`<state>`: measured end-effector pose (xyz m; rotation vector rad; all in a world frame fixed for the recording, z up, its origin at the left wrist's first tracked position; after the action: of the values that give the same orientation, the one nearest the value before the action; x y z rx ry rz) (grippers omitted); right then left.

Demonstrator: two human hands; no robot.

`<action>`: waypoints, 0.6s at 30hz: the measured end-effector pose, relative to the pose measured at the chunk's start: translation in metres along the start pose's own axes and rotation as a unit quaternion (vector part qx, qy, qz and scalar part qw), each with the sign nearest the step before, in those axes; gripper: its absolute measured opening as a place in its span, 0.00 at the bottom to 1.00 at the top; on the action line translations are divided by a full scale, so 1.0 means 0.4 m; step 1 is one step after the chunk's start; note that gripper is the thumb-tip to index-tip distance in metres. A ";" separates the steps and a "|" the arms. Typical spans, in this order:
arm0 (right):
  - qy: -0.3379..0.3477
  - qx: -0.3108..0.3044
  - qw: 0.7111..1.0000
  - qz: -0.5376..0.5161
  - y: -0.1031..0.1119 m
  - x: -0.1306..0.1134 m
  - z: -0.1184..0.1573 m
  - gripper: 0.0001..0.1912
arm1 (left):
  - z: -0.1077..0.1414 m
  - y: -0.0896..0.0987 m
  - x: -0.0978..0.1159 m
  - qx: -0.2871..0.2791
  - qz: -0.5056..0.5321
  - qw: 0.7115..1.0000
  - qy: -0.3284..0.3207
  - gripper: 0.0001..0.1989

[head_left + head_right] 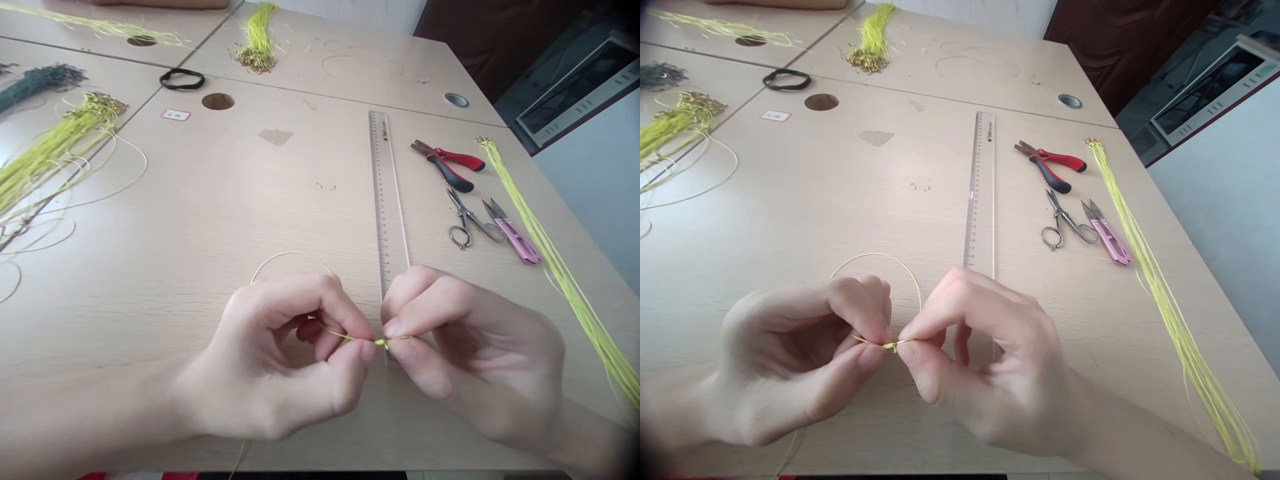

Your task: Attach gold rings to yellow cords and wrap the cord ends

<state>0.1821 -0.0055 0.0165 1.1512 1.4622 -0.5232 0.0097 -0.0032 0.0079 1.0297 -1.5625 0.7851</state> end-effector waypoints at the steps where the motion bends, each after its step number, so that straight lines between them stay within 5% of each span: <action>1: 0.000 0.000 1.000 -0.001 -0.001 0.000 0.000 0.08 | 0.000 -0.001 -0.001 0.002 0.001 1.000 -0.001 0.05; 18: 0.017 0.003 1.000 0.013 -0.001 -0.004 -0.004 0.07 | 0.001 -0.001 -0.001 -0.007 0.007 1.000 0.009 0.05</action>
<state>0.1808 -0.0049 0.0182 1.1875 1.4732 -0.4928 0.0100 -0.0037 0.0075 0.9992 -1.5588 0.7908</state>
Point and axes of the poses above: each hand's wrist, its own z-axis away from the middle knuckle, its own y-axis out of the back of the hand, x = y × z, the point moved 1 cm from there along -z, towards the middle knuckle, and after that the axes turned 2 degrees about -x, right-handed, at the moved point
